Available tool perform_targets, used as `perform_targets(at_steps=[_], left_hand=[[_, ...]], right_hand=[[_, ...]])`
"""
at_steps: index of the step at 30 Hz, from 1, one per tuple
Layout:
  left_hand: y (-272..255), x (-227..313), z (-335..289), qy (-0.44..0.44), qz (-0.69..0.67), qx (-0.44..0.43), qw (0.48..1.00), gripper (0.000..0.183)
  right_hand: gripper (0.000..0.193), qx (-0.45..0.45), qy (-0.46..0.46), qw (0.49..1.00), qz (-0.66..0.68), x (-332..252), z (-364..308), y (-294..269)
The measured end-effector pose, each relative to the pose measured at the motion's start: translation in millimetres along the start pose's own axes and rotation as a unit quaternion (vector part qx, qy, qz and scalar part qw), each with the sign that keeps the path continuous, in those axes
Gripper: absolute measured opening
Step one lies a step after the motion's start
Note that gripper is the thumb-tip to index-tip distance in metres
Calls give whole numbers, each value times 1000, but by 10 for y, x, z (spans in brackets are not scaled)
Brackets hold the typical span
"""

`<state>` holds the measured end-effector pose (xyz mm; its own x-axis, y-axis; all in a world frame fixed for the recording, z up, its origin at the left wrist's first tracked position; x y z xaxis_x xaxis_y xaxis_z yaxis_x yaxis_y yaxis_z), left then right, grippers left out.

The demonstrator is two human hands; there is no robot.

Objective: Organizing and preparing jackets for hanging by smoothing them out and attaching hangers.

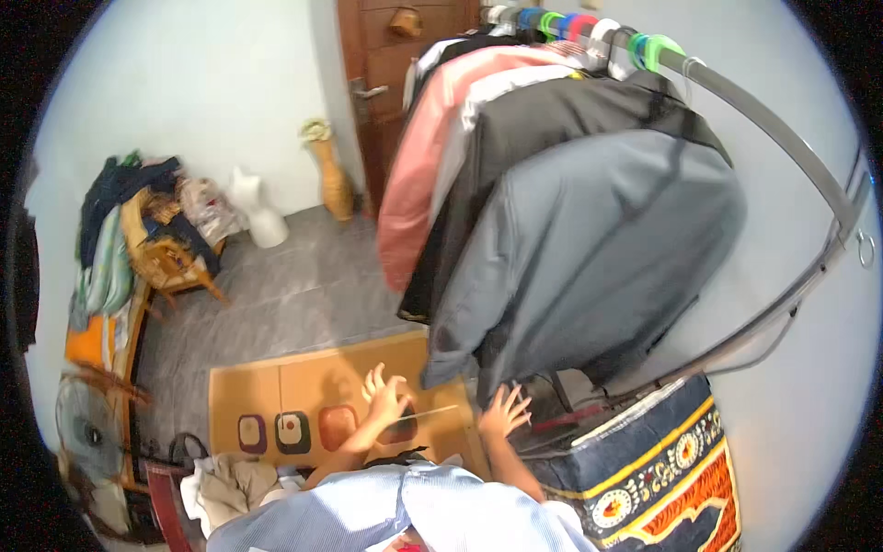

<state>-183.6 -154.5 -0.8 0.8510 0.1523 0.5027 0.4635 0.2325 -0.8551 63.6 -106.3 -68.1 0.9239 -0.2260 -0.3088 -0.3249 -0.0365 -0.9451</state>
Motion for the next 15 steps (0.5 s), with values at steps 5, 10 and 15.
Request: perform_targets(at_steps=[5, 10, 15], left_hand=[[-80, -315, -700, -75, -2, -36, 997, 46], [-203, -922, -1562, -234, 23, -140, 962, 64], [-425, -1380, -2528, -326, 80, -39, 941, 65]], right_hand=[[92, -168, -126, 977, -38, -130, -1006, 128], [88, -37, -257, 966, -5, -488, -1097, -124], [86, -4, -295, 955, 35, -933, -1418, -223]])
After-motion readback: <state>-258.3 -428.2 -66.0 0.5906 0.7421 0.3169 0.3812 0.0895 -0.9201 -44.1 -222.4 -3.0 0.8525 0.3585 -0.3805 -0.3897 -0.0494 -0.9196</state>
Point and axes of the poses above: each hand's wrist, its own z-axis towards the middle knuckle, its own y-axis out of the palm, x = y × z, the point moved 1 cm from there along z, towards the middle knuckle, and after that the axes turned 4 degrees about y, right-handed, at the moved point
